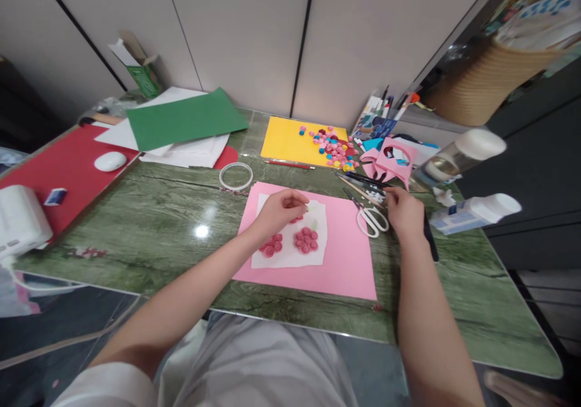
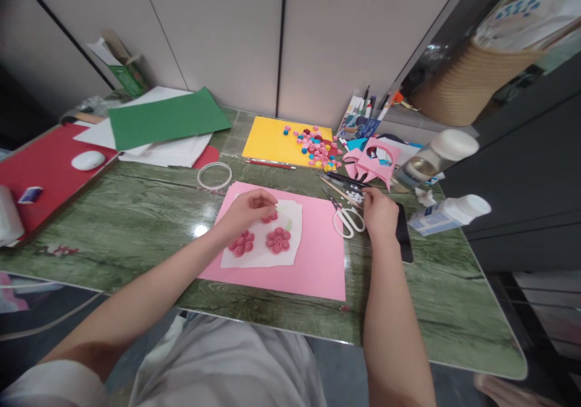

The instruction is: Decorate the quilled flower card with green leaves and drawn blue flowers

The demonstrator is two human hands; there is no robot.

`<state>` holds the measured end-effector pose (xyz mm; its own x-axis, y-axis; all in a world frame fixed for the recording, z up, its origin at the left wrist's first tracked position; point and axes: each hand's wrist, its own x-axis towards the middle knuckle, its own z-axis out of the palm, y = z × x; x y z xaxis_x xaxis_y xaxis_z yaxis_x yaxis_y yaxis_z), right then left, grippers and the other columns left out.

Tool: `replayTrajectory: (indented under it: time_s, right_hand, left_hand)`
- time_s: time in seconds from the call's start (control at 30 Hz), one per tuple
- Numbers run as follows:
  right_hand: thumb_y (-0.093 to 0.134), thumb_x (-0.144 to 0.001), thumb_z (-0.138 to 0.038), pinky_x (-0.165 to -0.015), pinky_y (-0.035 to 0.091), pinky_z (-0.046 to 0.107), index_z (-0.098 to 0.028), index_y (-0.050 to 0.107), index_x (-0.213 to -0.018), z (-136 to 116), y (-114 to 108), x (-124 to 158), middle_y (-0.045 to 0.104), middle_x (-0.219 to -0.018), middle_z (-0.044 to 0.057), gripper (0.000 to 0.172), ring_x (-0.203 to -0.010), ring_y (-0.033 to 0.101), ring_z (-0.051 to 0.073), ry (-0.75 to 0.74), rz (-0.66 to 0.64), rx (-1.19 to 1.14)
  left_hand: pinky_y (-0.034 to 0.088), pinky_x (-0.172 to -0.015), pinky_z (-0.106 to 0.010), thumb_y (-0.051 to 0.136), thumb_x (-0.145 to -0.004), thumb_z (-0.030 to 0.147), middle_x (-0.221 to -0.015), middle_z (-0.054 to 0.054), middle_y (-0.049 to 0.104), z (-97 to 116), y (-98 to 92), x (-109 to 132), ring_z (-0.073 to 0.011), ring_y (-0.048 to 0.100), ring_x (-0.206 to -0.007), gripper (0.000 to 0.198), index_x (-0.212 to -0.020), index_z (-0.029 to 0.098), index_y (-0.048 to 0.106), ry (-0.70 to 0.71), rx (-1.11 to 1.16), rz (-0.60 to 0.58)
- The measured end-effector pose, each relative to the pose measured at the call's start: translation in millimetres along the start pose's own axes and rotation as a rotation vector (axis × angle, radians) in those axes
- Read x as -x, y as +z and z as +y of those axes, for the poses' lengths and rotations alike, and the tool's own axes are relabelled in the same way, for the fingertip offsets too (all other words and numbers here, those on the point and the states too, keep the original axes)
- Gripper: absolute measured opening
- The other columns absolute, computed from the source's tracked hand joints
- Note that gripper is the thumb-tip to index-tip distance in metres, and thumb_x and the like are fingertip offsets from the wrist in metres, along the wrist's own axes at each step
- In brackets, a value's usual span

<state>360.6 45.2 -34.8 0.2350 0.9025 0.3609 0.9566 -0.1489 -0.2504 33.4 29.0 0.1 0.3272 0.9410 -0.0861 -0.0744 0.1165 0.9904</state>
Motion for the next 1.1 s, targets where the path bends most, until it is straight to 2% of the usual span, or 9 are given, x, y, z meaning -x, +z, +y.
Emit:
replayTrajectory:
  time_s: [0.1, 0.33, 0.43, 0.53, 0.63, 0.73, 0.87, 0.97, 1.1]
  right_hand:
    - [0.038, -0.08, -0.02, -0.066, 0.043, 0.031, -0.019, 0.06, -0.111, 1.7, -0.9, -1.2, 0.068, -0.073, 0.005, 0.037, -0.07, 0.062, 0.021, 0.001, -0.053, -0.097]
    - [0.04, -0.075, -0.009, -0.073, 0.045, 0.034, -0.025, 0.047, -0.125, 8.9, 1.2, -2.6, 0.07, -0.094, 0.003, 0.053, -0.09, 0.061, 0.023, -0.075, -0.101, -0.076]
    - [0.042, -0.076, -0.011, -0.074, 0.045, 0.036, -0.023, 0.045, -0.127, 13.9, 0.6, -3.2, 0.07, -0.096, 0.004, 0.053, -0.088, 0.061, 0.023, -0.066, -0.095, -0.097]
    - [0.048, -0.077, -0.023, -0.076, 0.045, 0.038, -0.02, 0.051, -0.122, 9.8, -1.5, -4.2, 0.069, -0.094, 0.007, 0.045, -0.082, 0.061, 0.022, -0.022, -0.039, -0.186]
    - [0.052, -0.078, -0.037, -0.075, 0.046, 0.037, -0.017, 0.058, -0.111, -16.7, -5.7, -1.1, 0.068, -0.088, 0.009, 0.039, -0.077, 0.061, 0.021, 0.066, -0.048, -0.444]
    - [0.052, -0.079, -0.043, -0.073, 0.047, 0.033, -0.018, 0.061, -0.103, -64.0, -13.9, 11.5, 0.067, -0.087, 0.007, 0.036, -0.076, 0.06, 0.018, 0.06, -0.295, -0.804]
    - [0.057, -0.078, -0.042, -0.073, 0.045, 0.029, -0.019, 0.065, -0.087, -120.9, -28.1, 35.6, 0.065, -0.086, 0.005, 0.027, -0.079, 0.058, 0.016, -0.07, -0.591, -0.972]
    - [0.06, -0.075, -0.037, -0.069, 0.043, 0.027, -0.018, 0.064, -0.079, -137.9, -34.5, 46.4, 0.062, -0.076, 0.002, 0.02, -0.073, 0.056, 0.014, -0.053, -0.622, -1.039]
    - [0.063, -0.072, -0.031, -0.065, 0.04, 0.025, -0.017, 0.063, -0.074, -138.3, -37.6, 48.3, 0.058, -0.069, -0.001, 0.014, -0.067, 0.052, 0.012, 0.0, -0.608, -1.072]
  left_hand:
    - [0.043, -0.056, -0.022, 0.064, -0.066, 0.017, -0.067, -0.001, 0.061, -0.7, -0.3, 0.1, -0.0077, 0.055, -0.057, 0.016, -0.08, 0.014, 0.06, 0.002, 0.002, 0.003]
    - [0.044, -0.056, -0.022, 0.063, -0.065, 0.015, -0.067, -0.001, 0.061, -0.1, -0.7, 0.6, -0.0078, 0.055, -0.057, 0.016, -0.08, 0.013, 0.059, -0.003, 0.012, 0.003]
    - [0.043, -0.056, -0.022, 0.063, -0.065, 0.015, -0.066, -0.001, 0.061, 1.2, -0.7, 0.7, -0.0083, 0.055, -0.058, 0.015, -0.08, 0.013, 0.059, -0.007, 0.016, 0.006]
    - [0.044, -0.056, -0.022, 0.064, -0.065, 0.016, -0.066, -0.001, 0.061, 2.9, -0.1, 1.4, -0.0088, 0.056, -0.059, 0.015, -0.08, 0.013, 0.059, -0.011, 0.023, 0.006]
    - [0.043, -0.057, -0.022, 0.064, -0.066, 0.017, -0.067, 0.0, 0.06, 4.5, 1.2, 2.9, -0.0093, 0.057, -0.062, 0.015, -0.08, 0.014, 0.059, -0.018, 0.03, -0.001]
    - [0.043, -0.057, -0.022, 0.064, -0.066, 0.017, -0.068, 0.0, 0.06, 5.4, 2.5, 3.8, -0.0095, 0.057, -0.062, 0.014, -0.079, 0.014, 0.059, -0.024, 0.025, -0.011]
    - [0.043, -0.058, -0.023, 0.064, -0.066, 0.017, -0.068, 0.0, 0.06, 4.6, 2.9, 3.1, -0.0099, 0.057, -0.062, 0.015, -0.079, 0.014, 0.059, -0.013, 0.01, -0.017]
    - [0.044, -0.061, -0.024, 0.063, -0.066, 0.016, -0.068, 0.0, 0.06, 2.8, 2.3, 2.7, -0.0109, 0.058, -0.064, 0.015, -0.08, 0.014, 0.059, -0.005, 0.009, -0.035]
    - [0.044, -0.063, -0.025, 0.063, -0.065, 0.016, -0.072, -0.001, 0.061, 1.0, 2.4, 3.0, -0.0116, 0.058, -0.068, 0.014, -0.079, 0.014, 0.06, 0.011, -0.016, -0.043]
